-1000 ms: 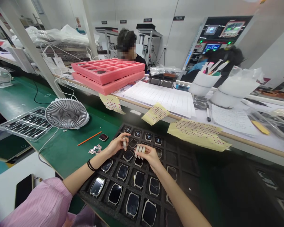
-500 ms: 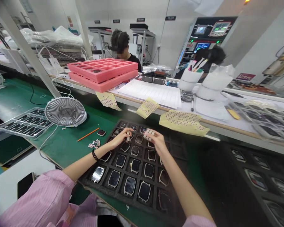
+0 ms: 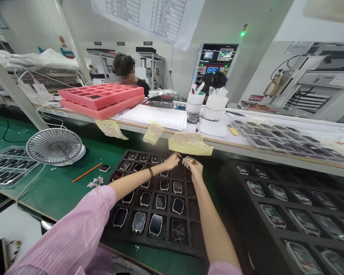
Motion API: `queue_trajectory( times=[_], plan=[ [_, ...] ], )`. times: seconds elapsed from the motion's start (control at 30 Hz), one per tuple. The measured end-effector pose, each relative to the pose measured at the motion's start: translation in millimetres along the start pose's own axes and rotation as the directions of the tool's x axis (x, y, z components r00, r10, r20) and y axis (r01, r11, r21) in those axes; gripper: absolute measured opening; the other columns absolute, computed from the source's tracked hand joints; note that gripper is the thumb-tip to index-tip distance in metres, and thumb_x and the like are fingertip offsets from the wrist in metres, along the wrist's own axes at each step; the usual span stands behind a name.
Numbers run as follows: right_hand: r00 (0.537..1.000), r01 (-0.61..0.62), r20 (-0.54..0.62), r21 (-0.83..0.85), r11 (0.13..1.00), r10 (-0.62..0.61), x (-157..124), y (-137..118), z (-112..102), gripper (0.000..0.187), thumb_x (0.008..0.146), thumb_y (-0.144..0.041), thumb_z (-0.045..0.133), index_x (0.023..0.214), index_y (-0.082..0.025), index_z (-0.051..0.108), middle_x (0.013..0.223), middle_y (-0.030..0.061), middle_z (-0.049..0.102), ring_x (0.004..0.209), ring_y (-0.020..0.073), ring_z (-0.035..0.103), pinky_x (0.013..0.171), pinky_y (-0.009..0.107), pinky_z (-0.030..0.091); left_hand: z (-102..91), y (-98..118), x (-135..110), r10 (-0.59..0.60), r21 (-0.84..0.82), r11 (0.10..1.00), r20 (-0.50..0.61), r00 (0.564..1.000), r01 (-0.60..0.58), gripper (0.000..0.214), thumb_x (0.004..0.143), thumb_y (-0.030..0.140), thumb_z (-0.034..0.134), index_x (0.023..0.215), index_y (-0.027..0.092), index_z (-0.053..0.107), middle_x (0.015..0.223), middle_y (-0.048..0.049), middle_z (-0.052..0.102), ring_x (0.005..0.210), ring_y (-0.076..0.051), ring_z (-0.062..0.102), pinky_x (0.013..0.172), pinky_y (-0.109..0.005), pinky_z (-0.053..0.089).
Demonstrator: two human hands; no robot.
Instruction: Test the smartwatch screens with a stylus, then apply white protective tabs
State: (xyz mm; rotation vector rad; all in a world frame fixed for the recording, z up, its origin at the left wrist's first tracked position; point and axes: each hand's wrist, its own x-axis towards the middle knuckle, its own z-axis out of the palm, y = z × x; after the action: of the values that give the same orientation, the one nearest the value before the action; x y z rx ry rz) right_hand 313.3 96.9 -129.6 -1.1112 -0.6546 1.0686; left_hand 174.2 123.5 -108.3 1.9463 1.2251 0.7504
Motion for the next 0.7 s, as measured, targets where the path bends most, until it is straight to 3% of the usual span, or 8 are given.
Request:
queue_trajectory(
  times=[0.13,0.27,0.33,0.47,0.57,0.7],
  plan=[
    [1.0,-0.009,0.026,-0.015,1.0,0.01,3,2,-4,0.046,0.033,-0.023,0.094,0.072,-0.015,0.07,0.065,0.0033,0.073,0.06,0.0211,0.071,0.052,0.029,0.061,6.3,0,13,0.071,0.1,0.992,0.026,0.997,-0.073,0.034,0.094,0.034,0.057,0.123,0.016,0.056,0.124,-0.0102,0.059,0.106,-0.023,0.061,0.089,-0.044,0.054],
    [0.994,-0.037,0.103,-0.032,0.999,0.04,4,0,-6,0.046,0.033,-0.024,0.094,0.071,-0.016,0.069,0.064,0.0037,0.073,0.065,0.0247,0.072,0.056,0.034,0.063,-7.5,-1,9,0.206,0.142,0.965,0.102,0.973,-0.219,0.05,0.084,0.026,0.068,0.13,0.014,0.053,0.136,-0.0161,0.052,0.124,-0.031,0.052,0.103,-0.051,0.044],
    [0.983,-0.059,0.172,-0.044,0.997,0.066,2,-2,-6,0.044,0.035,-0.026,0.094,0.07,-0.016,0.069,0.066,0.0048,0.073,0.068,0.0259,0.072,0.058,0.035,0.063,-16.8,1,4,0.29,0.123,0.942,0.162,0.943,-0.311,0.062,0.076,0.02,0.074,0.133,0.014,0.05,0.14,-0.0174,0.051,0.129,-0.031,0.048,0.108,-0.047,0.04],
    [0.944,-0.085,0.313,-0.089,0.992,0.109,-5,-8,-5,0.037,0.049,-0.035,0.091,0.071,-0.016,0.069,0.068,0.0073,0.072,0.074,0.0274,0.072,0.061,0.038,0.063,-28.2,8,-6,0.393,0.072,0.905,0.239,0.888,-0.42,0.064,0.074,0.022,0.076,0.133,0.015,0.051,0.134,-0.0144,0.059,0.12,-0.025,0.059,0.1,-0.035,0.047],
    [0.929,-0.056,0.357,-0.13,0.99,0.099,-9,-10,-5,0.032,0.063,-0.041,0.083,0.078,-0.016,0.07,0.07,0.0077,0.071,0.076,0.0265,0.071,0.063,0.038,0.062,-31.6,14,-15,0.406,0.098,0.896,0.212,0.889,-0.433,0.057,0.076,0.023,0.074,0.129,0.015,0.054,0.13,-0.013,0.062,0.115,-0.023,0.062,0.096,-0.033,0.048],
    [0.946,0.024,0.321,-0.216,0.976,0.048,-3,-12,-11,0.029,0.082,-0.042,0.058,0.088,-0.017,0.071,0.075,0.0075,0.071,0.079,0.0251,0.07,0.066,0.038,0.06,-32.9,16,-26,0.375,0.206,0.888,0.191,0.907,-0.411,0.058,0.074,0.025,0.075,0.127,0.014,0.056,0.127,-0.0141,0.064,0.116,-0.028,0.06,0.098,-0.036,0.045]
  ],
)
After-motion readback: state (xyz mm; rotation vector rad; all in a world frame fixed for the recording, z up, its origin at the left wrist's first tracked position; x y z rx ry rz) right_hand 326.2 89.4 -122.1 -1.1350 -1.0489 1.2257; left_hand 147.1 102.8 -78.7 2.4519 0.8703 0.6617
